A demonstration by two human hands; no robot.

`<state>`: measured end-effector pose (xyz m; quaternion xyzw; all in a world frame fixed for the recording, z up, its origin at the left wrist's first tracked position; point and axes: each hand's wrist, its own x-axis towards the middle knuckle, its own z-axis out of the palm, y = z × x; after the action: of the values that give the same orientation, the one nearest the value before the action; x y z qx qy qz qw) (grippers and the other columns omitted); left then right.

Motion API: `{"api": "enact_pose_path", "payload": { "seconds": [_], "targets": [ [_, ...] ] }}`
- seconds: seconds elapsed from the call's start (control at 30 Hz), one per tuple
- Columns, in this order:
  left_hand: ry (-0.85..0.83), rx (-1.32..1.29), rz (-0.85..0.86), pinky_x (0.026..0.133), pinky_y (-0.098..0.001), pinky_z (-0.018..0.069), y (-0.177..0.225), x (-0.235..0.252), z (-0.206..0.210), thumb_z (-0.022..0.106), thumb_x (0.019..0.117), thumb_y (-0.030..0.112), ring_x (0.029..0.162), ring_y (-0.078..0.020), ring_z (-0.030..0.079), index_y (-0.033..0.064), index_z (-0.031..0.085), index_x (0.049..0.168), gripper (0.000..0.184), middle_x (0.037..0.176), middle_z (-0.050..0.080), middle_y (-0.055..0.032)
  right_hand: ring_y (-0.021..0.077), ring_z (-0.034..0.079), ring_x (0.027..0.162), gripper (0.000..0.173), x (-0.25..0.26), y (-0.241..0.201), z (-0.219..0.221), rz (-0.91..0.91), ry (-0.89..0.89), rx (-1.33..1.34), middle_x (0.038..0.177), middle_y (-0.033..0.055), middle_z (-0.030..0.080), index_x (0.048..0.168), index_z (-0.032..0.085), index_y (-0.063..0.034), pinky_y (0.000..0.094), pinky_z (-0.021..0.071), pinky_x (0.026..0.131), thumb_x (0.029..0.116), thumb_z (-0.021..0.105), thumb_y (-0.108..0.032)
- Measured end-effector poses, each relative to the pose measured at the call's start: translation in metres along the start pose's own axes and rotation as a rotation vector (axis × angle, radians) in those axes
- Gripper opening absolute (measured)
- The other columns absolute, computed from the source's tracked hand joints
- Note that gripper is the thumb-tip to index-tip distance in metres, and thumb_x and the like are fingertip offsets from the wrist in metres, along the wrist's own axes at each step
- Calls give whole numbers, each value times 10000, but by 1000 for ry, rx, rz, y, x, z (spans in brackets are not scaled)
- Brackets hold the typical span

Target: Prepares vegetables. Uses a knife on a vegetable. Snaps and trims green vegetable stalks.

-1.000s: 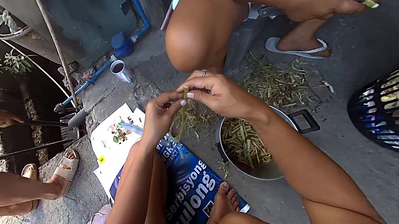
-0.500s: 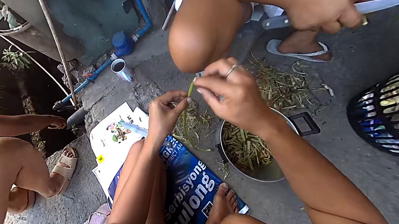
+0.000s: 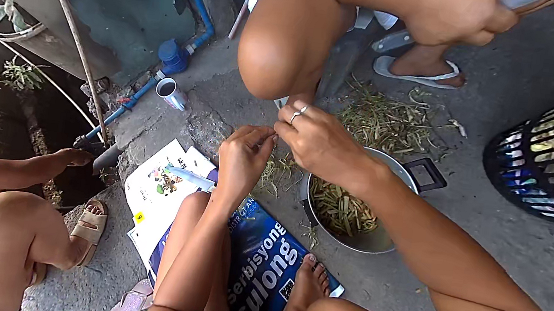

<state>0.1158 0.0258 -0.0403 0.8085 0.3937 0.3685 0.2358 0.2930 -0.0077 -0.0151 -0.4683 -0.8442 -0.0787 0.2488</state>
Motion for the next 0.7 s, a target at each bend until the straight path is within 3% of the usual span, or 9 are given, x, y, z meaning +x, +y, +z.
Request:
{"api": "enact_pose_path", "payload": {
  "seconds": [0.17, 0.23, 0.33, 0.5, 0.7],
  "targets": [
    [53, -174, -24, 732, -196, 586, 2, 1, 5, 682, 975, 95, 798, -43, 680, 30, 756, 1046, 122, 1003, 706, -69, 229, 648, 970, 152, -5, 15, 7, 221, 175, 414, 1027, 127, 677, 963, 760, -28, 337, 534, 873, 972, 613, -69],
    [94, -234, -25, 707, -174, 566, 4, 2, 7, 679, 975, 90, 776, -23, 659, 20, 753, 1042, 121, 1002, 700, -62, 104, 636, 911, 117, -5, 13, 8, 343, 217, 567, 1045, 80, 673, 958, 757, -56, 230, 528, 812, 965, 646, -89],
    [156, -316, 2, 705, -161, 553, 3, 2, 11, 668, 981, 76, 781, -10, 642, 4, 744, 1042, 122, 998, 692, -51, 16, 620, 852, 65, -5, 10, 11, 468, 266, 790, 1032, 37, 669, 959, 742, -56, 154, 523, 754, 948, 683, -81],
    [248, -411, 18, 722, -172, 567, 8, 1, 17, 644, 995, 66, 793, -14, 647, -16, 727, 1051, 129, 991, 681, -40, 20, 596, 721, 68, -4, -9, 9, 645, 337, 1153, 902, -9, 671, 970, 713, -63, 154, 499, 627, 974, 652, -34],
    [299, -465, 32, 759, -203, 592, 10, 2, 21, 657, 993, 63, 840, -45, 678, -23, 721, 1083, 140, 1032, 694, -49, 14, 534, 622, 132, 6, -22, 8, 909, 413, 1622, 786, -25, 649, 932, 723, -85, 141, 477, 604, 998, 619, -39]
  ]
}}
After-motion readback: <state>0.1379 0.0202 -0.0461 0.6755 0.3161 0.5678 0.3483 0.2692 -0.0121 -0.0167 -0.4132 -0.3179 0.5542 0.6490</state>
